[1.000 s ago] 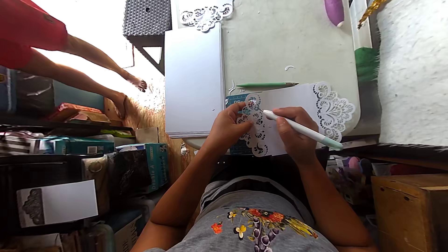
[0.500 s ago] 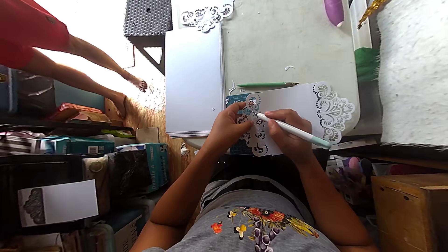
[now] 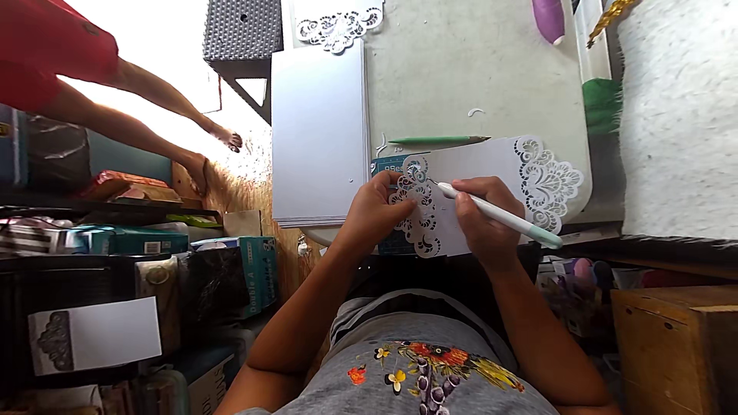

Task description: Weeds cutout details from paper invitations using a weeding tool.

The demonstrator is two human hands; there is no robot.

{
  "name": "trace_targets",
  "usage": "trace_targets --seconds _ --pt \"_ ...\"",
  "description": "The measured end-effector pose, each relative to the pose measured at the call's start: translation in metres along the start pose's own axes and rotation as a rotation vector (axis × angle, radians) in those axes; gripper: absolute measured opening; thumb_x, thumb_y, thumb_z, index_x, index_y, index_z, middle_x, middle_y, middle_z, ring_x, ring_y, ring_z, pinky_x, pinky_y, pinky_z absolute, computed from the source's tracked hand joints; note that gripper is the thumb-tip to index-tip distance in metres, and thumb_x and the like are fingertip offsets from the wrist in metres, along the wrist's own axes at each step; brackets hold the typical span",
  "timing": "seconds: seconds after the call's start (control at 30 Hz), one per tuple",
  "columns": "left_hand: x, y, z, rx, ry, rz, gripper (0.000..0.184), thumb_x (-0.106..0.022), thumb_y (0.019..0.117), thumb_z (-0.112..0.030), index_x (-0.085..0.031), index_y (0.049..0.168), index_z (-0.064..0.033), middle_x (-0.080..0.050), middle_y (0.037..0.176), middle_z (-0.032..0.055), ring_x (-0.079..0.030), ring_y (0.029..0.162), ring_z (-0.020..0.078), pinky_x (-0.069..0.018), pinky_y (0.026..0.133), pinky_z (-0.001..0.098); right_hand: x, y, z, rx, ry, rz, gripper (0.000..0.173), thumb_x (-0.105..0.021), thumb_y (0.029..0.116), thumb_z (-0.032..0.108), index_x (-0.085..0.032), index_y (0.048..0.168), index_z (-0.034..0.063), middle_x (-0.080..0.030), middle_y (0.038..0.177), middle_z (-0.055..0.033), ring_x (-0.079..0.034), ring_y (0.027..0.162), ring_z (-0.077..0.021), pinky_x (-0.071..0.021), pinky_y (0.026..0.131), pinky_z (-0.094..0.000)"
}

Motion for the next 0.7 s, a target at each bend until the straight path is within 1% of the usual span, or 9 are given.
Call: trace_targets --seconds 0.07,0.17,0.3,0.43,0.53,0.63,0.7 --pt "-0.0003 -0.0007 -0.0007 -0.008 -0.011 0.009 0.037 -0.065 0.0917 0.007 -0.054 0.126 0.0001 -0.073 0.096 0.0049 -0.07 0.078 0.0052 -0.0587 0.071 0.0213 -0.002 0.0012 -0.0007 -0.001 -0.043 0.004 0.02 -0.059 0.0926 0.002 -0.069 0.105 -0.0087 -0.071 0.098 -0.0126 -0.066 0.087 -0.005 -0.0535 0.077 -0.0164" --pt "-0.0004 -0.001 -0.0008 -0.002 -0.01 0.007 0.036 -0.065 0.0912 0.007 -0.053 0.125 -0.0008 -0.072 0.096 0.0051 -0.07 0.077 0.0051 -0.0587 0.07 0.0212 -0.0019 0.0015 -0.0011 -0.004 -0.046 0.01 0.019 -0.059 0.0925 0.002 -0.069 0.104 -0.0085 -0.071 0.097 -0.0121 -0.067 0.087 -0.0041 -0.0536 0.077 -0.0153" --pt "-0.0001 -0.0012 0.0002 0.006 0.005 -0.001 0.031 -0.065 0.0917 0.006 -0.054 0.12 -0.001 -0.072 0.093 0.004 -0.069 0.076 0.0049 -0.0581 0.069 0.0213 -0.0016 0.0004 -0.0018 -0.003 -0.018 0.004 0.019 -0.059 0.0922 0.002 -0.069 0.104 -0.009 -0.071 0.096 -0.012 -0.066 0.085 -0.0042 -0.0533 0.076 -0.0155" --pt "0.0003 -0.0009 0.0015 -0.007 -0.011 0.01 0.035 -0.065 0.0918 0.006 -0.055 0.125 0.0004 -0.072 0.097 0.0058 -0.07 0.078 0.0063 -0.0592 0.07 0.0225 -0.0004 0.0006 0.0 0.007 -0.014 0.003 0.018 -0.058 0.0942 0.002 -0.067 0.106 -0.0085 -0.07 0.098 -0.0105 -0.067 0.086 -0.002 -0.0545 0.075 -0.014" --pt "0.0002 -0.001 0.0012 0.001 -0.003 0.004 0.028 -0.065 0.0925 0.005 -0.056 0.119 -0.0008 -0.072 0.093 0.0045 -0.07 0.077 0.0057 -0.059 0.069 0.0223 -0.0028 0.0008 -0.0008 0.011 -0.056 0.004 0.019 -0.06 0.0918 0.003 -0.071 0.103 -0.0089 -0.072 0.095 -0.013 -0.066 0.085 -0.0068 -0.0517 0.077 -0.0191" --pt "0.0007 -0.0008 0.0016 0.005 -0.006 0.001 0.026 -0.065 0.0926 0.005 -0.057 0.116 -0.0012 -0.071 0.091 0.0044 -0.069 0.076 0.0053 -0.0583 0.069 0.0215 -0.0002 0.0006 0.0009 0.006 -0.025 -0.005 0.018 -0.059 0.0936 0.001 -0.068 0.106 -0.0084 -0.071 0.099 -0.0105 -0.067 0.087 -0.0026 -0.0552 0.077 -0.0147" --pt "0.0008 -0.0007 0.002 0.006 -0.023 0.006 0.027 -0.064 0.0927 0.004 -0.057 0.118 -0.0005 -0.072 0.093 0.0047 -0.069 0.077 0.006 -0.0588 0.07 0.0223 -0.0006 0.0009 0.0006 0.01 -0.018 -0.01 0.018 -0.058 0.0932 0.0 -0.068 0.105 -0.0091 -0.071 0.099 -0.0114 -0.067 0.088 -0.0031 -0.0552 0.077 -0.015"
Point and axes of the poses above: each hand's wrist, its own y-axis towards the middle knuckle, its own x-axis out of the back of the hand, z = x × y, the point moved 4 cm from there along y, towards the middle knuckle
